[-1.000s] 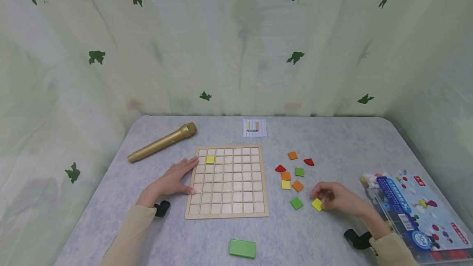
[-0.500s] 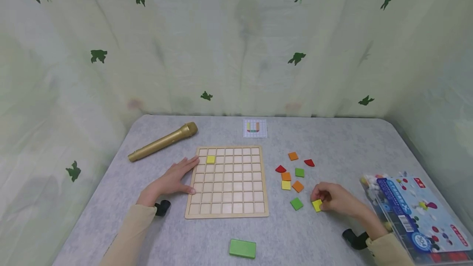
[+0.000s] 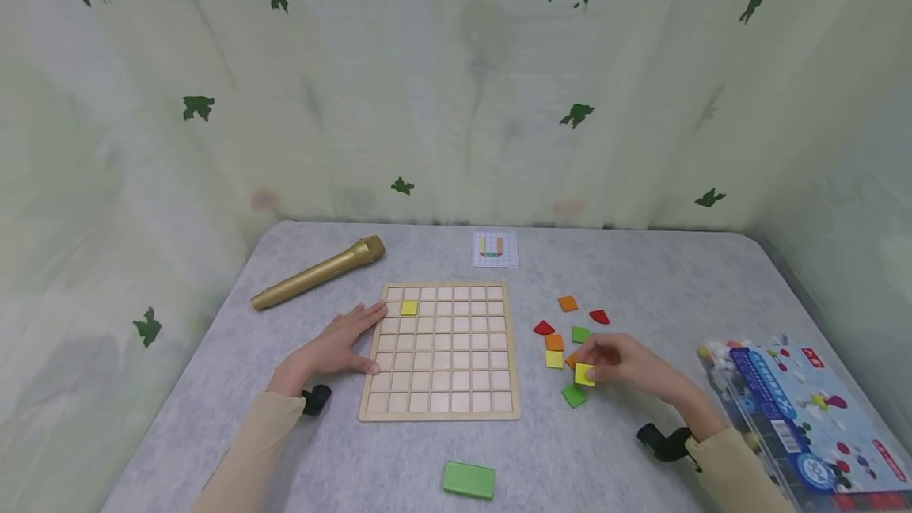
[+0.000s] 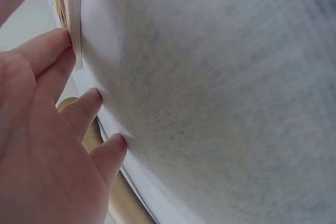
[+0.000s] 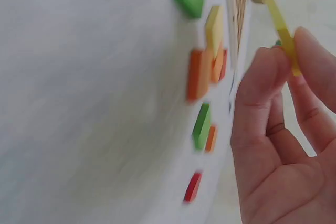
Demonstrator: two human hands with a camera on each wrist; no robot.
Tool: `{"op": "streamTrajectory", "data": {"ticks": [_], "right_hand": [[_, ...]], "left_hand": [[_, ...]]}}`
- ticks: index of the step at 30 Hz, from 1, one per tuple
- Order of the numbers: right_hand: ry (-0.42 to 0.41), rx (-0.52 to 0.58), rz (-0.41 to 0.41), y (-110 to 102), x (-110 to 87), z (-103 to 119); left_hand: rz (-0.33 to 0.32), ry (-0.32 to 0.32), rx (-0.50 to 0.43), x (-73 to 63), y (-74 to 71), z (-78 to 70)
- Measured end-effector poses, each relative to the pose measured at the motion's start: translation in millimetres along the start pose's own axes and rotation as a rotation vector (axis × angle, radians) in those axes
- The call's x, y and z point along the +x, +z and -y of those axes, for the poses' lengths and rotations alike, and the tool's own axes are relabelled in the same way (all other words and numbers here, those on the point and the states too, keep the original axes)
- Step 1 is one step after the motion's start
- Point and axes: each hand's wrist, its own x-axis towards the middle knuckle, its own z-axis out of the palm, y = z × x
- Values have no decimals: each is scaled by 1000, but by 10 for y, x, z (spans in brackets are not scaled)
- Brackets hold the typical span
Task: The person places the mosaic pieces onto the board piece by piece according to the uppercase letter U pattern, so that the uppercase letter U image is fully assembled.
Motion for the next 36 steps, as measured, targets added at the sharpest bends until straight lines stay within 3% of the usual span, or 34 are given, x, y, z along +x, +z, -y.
{"op": "streamTrajectory", "data": {"ticks": [17, 28, 36], "right_hand": [[-133, 127, 122, 220, 978, 482], [-156, 97, 191, 449, 1496, 776], [-172, 57, 208, 648, 1760, 910]], "left_hand": [[-6, 20, 8, 24, 3, 14], [-8, 27, 11, 25, 7, 21], [-4, 21, 12, 15, 0, 40]]}}
